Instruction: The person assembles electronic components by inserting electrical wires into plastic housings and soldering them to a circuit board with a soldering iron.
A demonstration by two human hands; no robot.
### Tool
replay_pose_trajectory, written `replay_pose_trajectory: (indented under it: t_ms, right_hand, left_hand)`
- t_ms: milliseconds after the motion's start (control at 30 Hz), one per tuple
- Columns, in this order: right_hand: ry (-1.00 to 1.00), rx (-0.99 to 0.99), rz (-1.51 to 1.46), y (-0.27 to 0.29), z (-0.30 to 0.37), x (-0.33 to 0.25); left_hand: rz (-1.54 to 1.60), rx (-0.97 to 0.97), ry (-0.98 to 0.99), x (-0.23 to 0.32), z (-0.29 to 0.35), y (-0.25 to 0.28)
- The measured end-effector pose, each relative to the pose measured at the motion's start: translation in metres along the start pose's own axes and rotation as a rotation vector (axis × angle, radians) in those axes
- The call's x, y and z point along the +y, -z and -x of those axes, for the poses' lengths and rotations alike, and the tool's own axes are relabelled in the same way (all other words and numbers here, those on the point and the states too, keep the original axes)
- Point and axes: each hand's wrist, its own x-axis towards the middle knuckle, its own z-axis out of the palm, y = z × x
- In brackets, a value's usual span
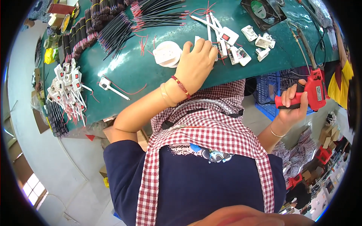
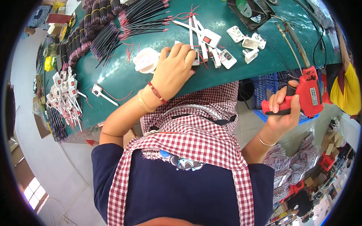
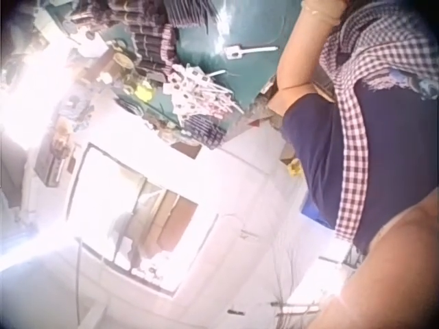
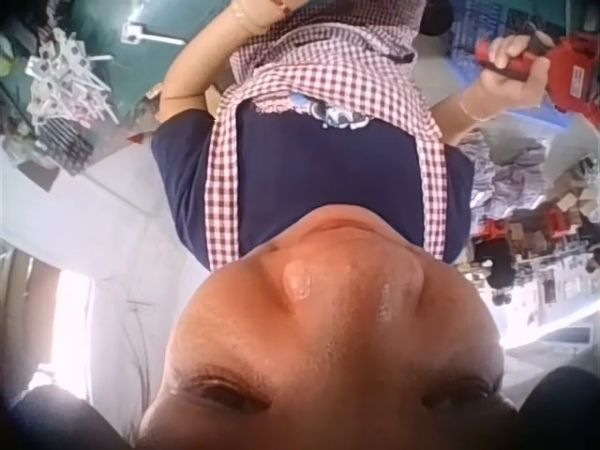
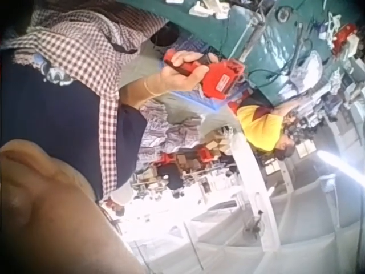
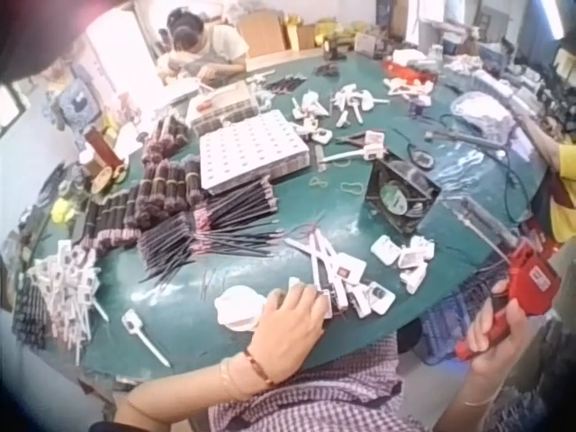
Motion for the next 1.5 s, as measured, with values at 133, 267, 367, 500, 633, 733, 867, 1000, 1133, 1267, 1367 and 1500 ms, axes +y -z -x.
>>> replay_pose_trajectory:
  t_ms: [133, 267, 367, 500, 633, 733, 867, 1000, 1133, 1267, 1367, 1500]
  right_hand:
    - [-0.019, 0.032, -0.004, 0.006, 0.002, 0.001]
    - [0.005, 0.064, -0.021, 0.008, 0.000, 0.001]
    - [0.017, 0.047, -0.029, 0.007, -0.005, 0.002]
    - [0.010, 0.037, -0.038, 0.004, -0.006, 0.003]
    - [0.027, 0.027, -0.020, -0.001, -0.004, 0.002]
    - [0.011, 0.035, -0.062, -0.014, -0.001, 0.002]
    - [-0.021, -0.058, -0.139, -0.040, -0.005, 0.004]
    - [-0.013, -0.155, -0.131, -0.084, -0.013, 0.011]
    - [-0.004, -0.208, -0.085, -0.133, -0.014, 0.018]
    - [-0.147, -0.264, 0.119, -0.177, -0.017, 0.021]
    - [-0.194, -0.327, 0.093, -0.190, -0.016, 0.028]
    - [-0.210, -0.359, 0.177, -0.194, -0.016, 0.042]
  left_hand:
    - [-0.060, 0.071, 0.051, -0.002, -0.006, -0.007]
    - [0.164, 0.200, -0.017, -0.006, -0.009, 0.009]
    - [0.658, 0.222, -0.087, -0.012, -0.011, 0.020]
    - [1.488, 0.239, 0.264, -0.012, -0.015, 0.022]
    - [1.837, 0.469, 0.350, -0.008, -0.025, 0.043]
    - [1.914, 0.497, 0.112, -0.009, -0.018, 0.053]
    - [1.411, 0.507, -0.209, -0.002, -0.006, 0.077]
    - [1.018, 0.410, -0.235, -0.014, 0.007, 0.093]
    - [0.684, 0.512, -0.372, -0.023, 0.010, 0.107]
    - [0.669, 0.450, -0.199, -0.022, 0.027, 0.112]
    - [0.687, 0.434, -0.131, -0.025, 0.041, 0.109]
    - [0.738, 0.296, -0.045, -0.032, 0.058, 0.110]
